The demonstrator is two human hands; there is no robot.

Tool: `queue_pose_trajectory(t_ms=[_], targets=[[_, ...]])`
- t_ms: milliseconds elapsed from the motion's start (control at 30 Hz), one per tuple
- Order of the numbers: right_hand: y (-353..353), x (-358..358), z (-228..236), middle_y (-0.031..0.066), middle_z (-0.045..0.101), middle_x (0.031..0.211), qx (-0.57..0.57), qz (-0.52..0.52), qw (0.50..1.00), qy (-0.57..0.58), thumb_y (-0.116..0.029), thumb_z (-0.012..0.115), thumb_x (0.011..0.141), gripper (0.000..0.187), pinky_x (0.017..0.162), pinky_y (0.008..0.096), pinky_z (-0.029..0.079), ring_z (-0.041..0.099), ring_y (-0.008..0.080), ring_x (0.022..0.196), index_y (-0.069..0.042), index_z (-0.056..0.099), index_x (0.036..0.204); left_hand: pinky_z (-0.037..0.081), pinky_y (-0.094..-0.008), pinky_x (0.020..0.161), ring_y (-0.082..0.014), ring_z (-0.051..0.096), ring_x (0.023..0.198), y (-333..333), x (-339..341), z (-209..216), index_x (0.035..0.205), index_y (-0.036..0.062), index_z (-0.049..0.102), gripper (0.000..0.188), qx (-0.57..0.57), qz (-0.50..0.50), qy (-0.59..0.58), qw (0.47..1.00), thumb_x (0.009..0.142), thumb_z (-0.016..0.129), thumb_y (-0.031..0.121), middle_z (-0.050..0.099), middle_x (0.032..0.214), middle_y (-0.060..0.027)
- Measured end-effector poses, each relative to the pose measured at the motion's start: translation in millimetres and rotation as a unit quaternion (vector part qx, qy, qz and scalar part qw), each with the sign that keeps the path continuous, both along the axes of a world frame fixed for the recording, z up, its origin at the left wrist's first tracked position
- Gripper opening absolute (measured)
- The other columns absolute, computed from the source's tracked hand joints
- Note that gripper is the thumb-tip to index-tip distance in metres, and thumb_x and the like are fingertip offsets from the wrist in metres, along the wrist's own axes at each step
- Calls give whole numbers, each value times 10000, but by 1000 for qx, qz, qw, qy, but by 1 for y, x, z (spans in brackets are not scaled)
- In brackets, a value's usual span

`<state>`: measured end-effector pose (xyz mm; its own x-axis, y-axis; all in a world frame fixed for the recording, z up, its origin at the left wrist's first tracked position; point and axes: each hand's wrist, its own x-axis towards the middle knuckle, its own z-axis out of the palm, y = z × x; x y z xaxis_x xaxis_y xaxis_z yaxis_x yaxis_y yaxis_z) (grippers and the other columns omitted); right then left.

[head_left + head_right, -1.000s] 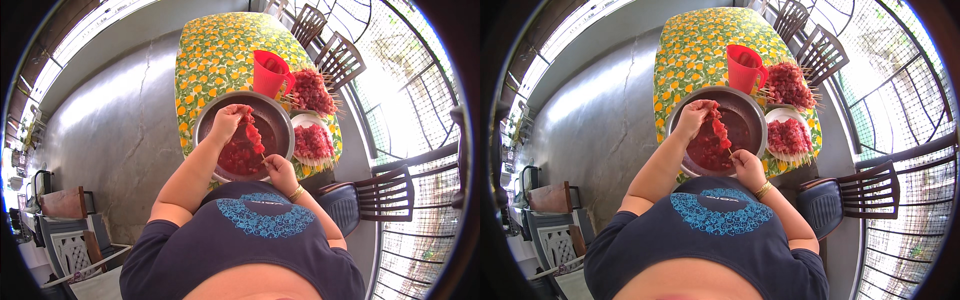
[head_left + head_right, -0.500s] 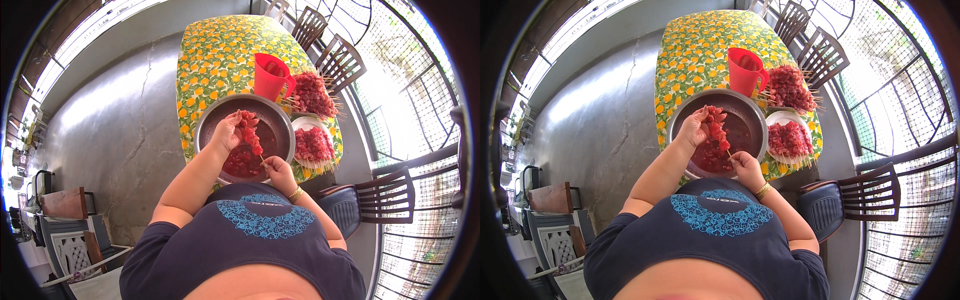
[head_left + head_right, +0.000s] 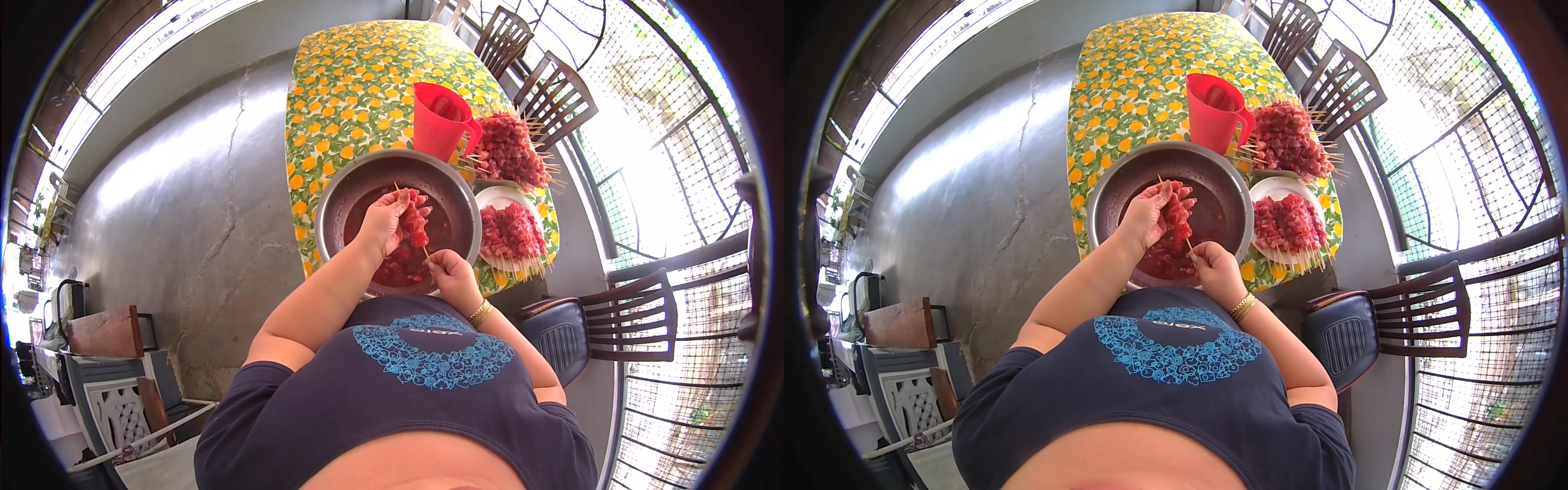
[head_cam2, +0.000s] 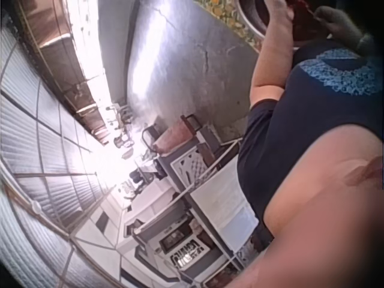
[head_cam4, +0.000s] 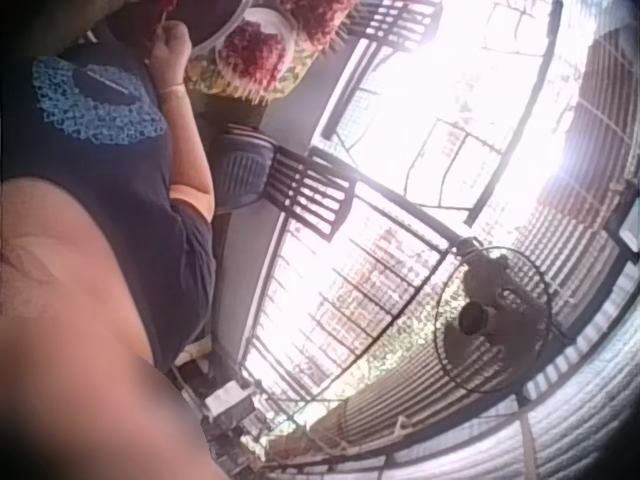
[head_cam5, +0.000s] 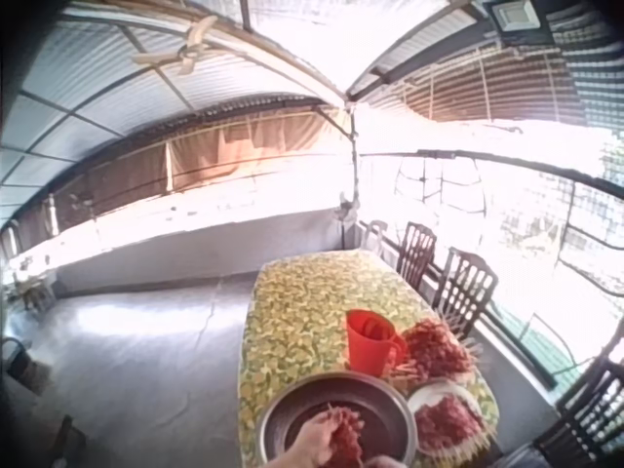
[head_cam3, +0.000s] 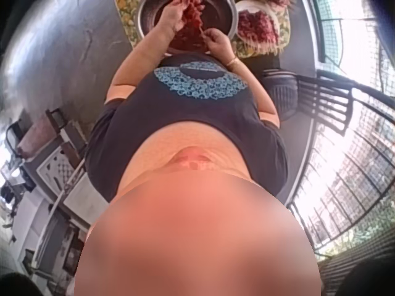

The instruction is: The person repeatedly takes small pieces of raw meat from a metal bowl and threads them onto wooden skewers. Completed skewers are placed on a nearby plate. The process continues throughout the clip with consistent hand motions.

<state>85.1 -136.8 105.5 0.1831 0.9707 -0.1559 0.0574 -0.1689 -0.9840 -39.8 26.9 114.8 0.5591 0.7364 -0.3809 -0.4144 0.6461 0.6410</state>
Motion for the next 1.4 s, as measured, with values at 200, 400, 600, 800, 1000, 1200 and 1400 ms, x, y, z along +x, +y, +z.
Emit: queue_pose_trajectory(t_ms=[200,400,600,800,1000,1200,1400], targets=[[2,7,-7,14,640,763,19,-28,998,-43,-75,604,981,88,628,251,491,580,77,670,5,637,998,604,-447,792,-288,706,939,13,-7,-31,1237,71,551,460,-9,-90,-14,996,1035,472,477,664,1157,-151],[-7,20,-23,-20,587,730,-11,-57,998,-22,-79,597,987,92,605,237,459,528,64,639,-8,648,1016,568,-419,693,-271,677,738,77,-22,-111,994,75,655,185,354,-101,476,799,941,668,252,687,829,-74],[-20,30,-18,-31,566,705,-95,-83,990,56,-136,538,1027,161,553,210,422,491,51,584,-25,654,1036,490,-494,972,-383,506,1238,79,13,-133,1215,105,620,467,548,-177,627,524,808,778,272,546,1321,-156],[-29,39,-12,-41,537,700,-98,-107,975,170,-165,491,1057,205,508,196,371,438,42,533,-31,645,1078,459,-544,1025,-380,445,1308,39,67,-126,1385,206,544,608,595,-300,563,489,816,748,277,488,1372,-133],[-35,40,-2,-43,529,711,-78,-98,957,262,-150,495,1054,199,501,194,354,424,41,530,-28,624,1142,477,-505,1010,-376,545,1239,2,67,-122,1379,189,556,535,627,-454,474,419,853,624,116,534,1370,-159],[-28,41,10,1,632,784,-52,-27,956,288,-159,577,1025,198,549,193,434,509,52,574,-9,619,1148,502,-447,951,-357,631,1163,-6,36,-122,1418,133,532,556,514,-599,437,430,867,588,86,659,1235,-205],[-15,38,9,25,671,838,-75,-13,966,245,-150,623,997,166,620,201,480,588,70,648,-28,625,1110,498,-432,957,-356,630,1153,-3,4,-123,1352,81,573,515,388,-687,463,403,874,677,241,648,1264,-192]])
